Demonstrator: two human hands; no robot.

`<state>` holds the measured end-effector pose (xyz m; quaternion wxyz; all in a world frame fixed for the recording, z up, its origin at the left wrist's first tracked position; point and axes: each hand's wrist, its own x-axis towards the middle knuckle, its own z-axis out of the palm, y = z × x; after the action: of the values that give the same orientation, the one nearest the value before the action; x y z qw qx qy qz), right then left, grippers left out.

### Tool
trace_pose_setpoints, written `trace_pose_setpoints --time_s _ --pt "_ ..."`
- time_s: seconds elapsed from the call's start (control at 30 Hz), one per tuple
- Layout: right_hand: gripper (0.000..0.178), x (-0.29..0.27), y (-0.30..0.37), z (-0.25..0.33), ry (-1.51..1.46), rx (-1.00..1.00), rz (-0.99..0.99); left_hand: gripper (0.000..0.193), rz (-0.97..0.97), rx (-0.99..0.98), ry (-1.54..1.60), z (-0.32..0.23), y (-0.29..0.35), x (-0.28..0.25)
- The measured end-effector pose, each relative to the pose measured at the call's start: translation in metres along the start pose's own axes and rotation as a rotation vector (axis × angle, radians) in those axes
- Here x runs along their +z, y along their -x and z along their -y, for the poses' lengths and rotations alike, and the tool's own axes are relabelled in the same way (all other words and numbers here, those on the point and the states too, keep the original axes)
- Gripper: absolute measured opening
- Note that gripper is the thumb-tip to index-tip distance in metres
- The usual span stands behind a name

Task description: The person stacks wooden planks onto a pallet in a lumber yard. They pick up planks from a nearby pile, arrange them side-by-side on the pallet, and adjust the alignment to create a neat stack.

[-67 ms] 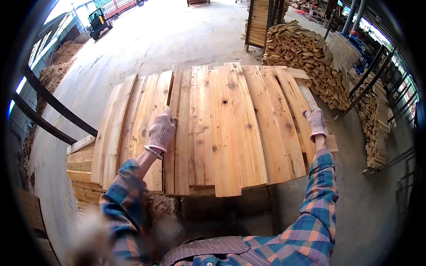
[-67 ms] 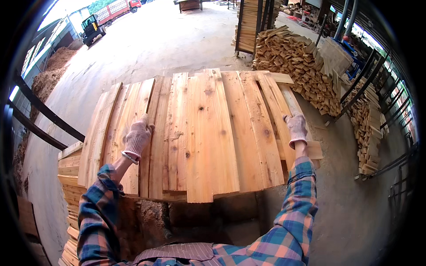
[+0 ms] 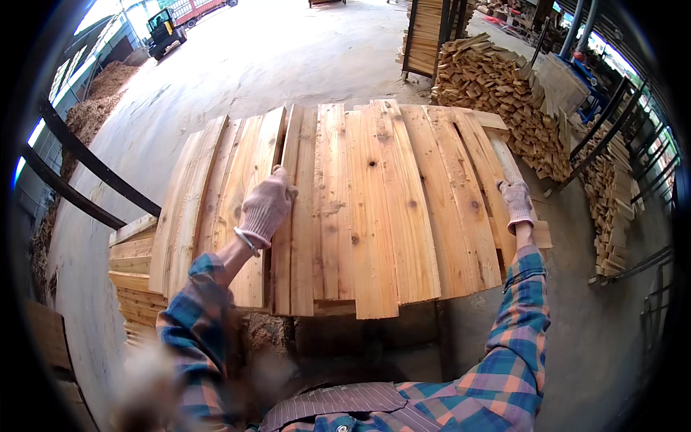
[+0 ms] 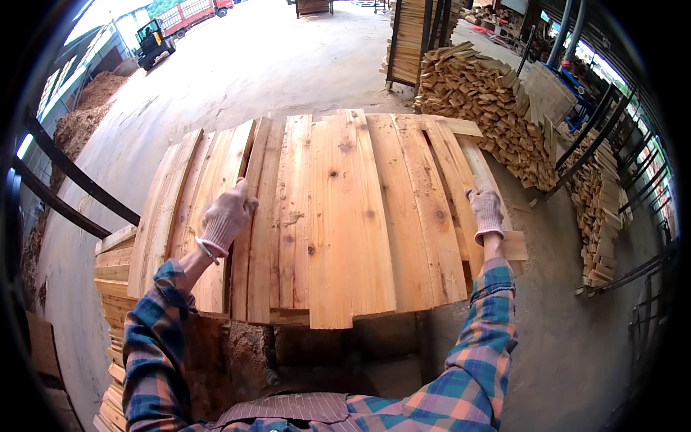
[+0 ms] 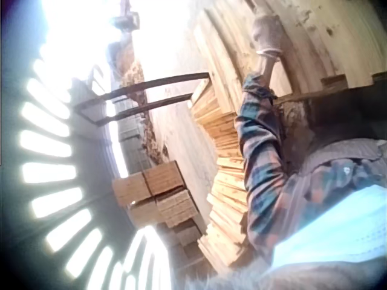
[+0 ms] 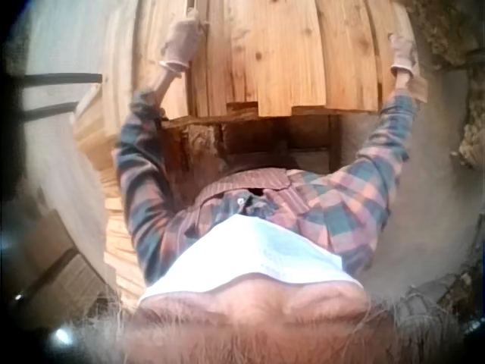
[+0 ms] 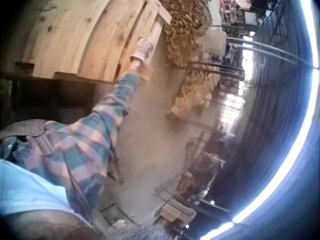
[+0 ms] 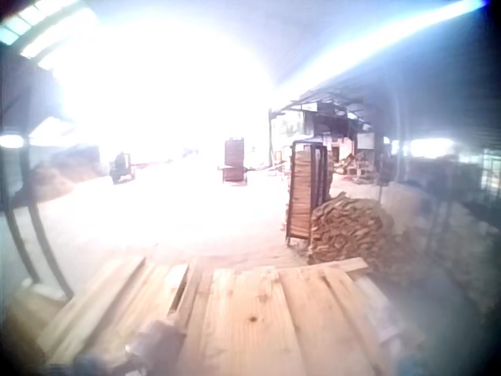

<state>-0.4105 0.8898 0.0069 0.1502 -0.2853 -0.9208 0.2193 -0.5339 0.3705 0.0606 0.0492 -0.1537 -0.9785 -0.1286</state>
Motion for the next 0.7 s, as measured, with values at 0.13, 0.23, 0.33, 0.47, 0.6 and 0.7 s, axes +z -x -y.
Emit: trace_pose_setpoints --time_s 0.13,0.23,0.33,0.47,0.6,0.7 --pt "0.048 -0.006 0.031 0.068 0.581 -0.426 -0.257 0.011 -0.307 0.328 -0.242 0.008 0.004 0.01" --pt "0.084 0.003 0.062 0.154 -0.12 -0.351 0.353 0.014 -0.279 0.16 -0.146 0.005 0.007 0.02" --pt "0.092 0.047 0.103 0.236 0.515 -0.37 0.275 0.02 -0.289 0.294 -0.235 0.0 0.005 0.018" --pt "0.079 0.05 0.094 0.254 0.319 -0.159 0.289 0.048 -0.239 0.19 -0.025 0.022 0.009 -0.002" --pt "0.057 -0.012 0.06 0.175 -0.341 -0.473 0.28 0.074 -0.327 0.017 0.007 0.072 0.025 -0.013" --pt "0.051 -0.055 0.042 0.099 -0.309 -0.375 0.237 0.079 0.038 0.014 -0.222 0.094 0.035 0.0"
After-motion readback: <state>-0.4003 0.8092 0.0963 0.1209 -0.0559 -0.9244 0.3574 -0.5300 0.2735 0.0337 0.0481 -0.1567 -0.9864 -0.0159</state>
